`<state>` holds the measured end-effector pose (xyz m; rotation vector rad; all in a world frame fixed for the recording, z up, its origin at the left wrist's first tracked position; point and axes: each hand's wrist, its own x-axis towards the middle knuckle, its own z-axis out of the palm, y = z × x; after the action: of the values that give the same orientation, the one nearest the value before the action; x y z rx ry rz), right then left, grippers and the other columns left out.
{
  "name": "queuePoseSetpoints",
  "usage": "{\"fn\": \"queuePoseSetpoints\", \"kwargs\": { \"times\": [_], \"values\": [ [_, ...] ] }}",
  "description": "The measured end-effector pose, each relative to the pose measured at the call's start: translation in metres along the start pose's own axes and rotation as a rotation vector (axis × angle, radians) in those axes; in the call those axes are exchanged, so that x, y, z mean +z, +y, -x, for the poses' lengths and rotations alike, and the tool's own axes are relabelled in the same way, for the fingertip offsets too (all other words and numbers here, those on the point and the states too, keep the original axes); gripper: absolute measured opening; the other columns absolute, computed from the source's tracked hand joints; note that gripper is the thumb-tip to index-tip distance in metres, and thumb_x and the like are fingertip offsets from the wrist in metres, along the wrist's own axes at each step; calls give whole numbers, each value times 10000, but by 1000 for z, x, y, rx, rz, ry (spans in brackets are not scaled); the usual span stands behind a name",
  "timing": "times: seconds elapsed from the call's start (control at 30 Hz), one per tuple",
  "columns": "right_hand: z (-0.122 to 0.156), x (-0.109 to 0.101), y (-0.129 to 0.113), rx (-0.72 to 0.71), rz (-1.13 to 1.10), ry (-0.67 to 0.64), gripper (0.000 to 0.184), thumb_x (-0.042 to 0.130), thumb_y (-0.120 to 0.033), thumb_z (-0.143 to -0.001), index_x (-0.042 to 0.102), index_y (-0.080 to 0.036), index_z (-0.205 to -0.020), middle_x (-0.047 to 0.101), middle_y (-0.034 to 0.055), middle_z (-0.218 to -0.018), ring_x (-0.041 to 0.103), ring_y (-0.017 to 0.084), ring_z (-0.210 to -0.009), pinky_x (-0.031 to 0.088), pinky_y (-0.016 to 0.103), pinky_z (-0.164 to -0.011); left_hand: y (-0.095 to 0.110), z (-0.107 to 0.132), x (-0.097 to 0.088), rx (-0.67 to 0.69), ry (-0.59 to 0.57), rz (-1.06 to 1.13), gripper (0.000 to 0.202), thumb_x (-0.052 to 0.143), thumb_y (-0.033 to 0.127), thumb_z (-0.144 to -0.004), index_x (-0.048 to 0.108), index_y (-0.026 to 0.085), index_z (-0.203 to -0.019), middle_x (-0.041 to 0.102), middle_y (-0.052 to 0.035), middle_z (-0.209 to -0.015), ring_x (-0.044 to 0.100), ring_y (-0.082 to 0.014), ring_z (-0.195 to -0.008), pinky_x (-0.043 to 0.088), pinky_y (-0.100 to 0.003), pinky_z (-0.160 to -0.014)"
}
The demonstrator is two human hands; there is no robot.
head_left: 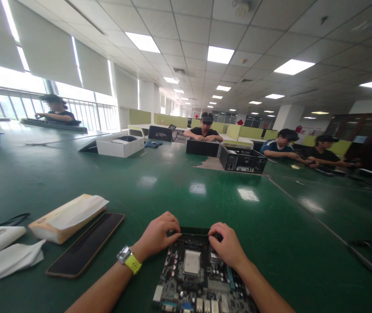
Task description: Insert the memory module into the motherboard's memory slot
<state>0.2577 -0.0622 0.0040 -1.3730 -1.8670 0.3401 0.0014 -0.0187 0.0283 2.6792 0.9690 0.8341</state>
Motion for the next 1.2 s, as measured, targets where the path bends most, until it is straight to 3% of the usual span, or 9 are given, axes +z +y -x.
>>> {"fn": "queuePoseSetpoints", "kwargs": {
  "times": [0.23, 0.83, 1.2],
  "values": [
    [0, 0, 0, 5, -8, -2, 123, 554, -162, -731, 667, -197, -764, 662, 30, -829, 577, 190, -836, 419, 298, -788, -2, 1, 4, -16, -1, 25, 60, 618, 232, -821, 667, 207, -796, 634, -25, -934, 557, -174, -899, 450, -273, -802],
    [-1, 0, -1, -46, 40, 12, 150, 553, -190, -760, 688, -206, -697, 687, 21, -780, 582, 176, -775, 414, 287, -750, 0, -1, 0, 24, 13, -104, 117, 619, 262, -817, 659, 203, -725, 621, -18, -774, 543, -171, -791, 435, -261, -701],
    [-1, 0, -1, -49, 20, 27, 128, 571, -200, -746, 696, -214, -723, 689, 25, -810, 596, 182, -797, 429, 290, -768, 1, 0, 0, 28, 24, -17, 70, 623, 259, -811, 660, 207, -779, 644, -26, -896, 567, -173, -855, 454, -268, -759]
  ]
}}
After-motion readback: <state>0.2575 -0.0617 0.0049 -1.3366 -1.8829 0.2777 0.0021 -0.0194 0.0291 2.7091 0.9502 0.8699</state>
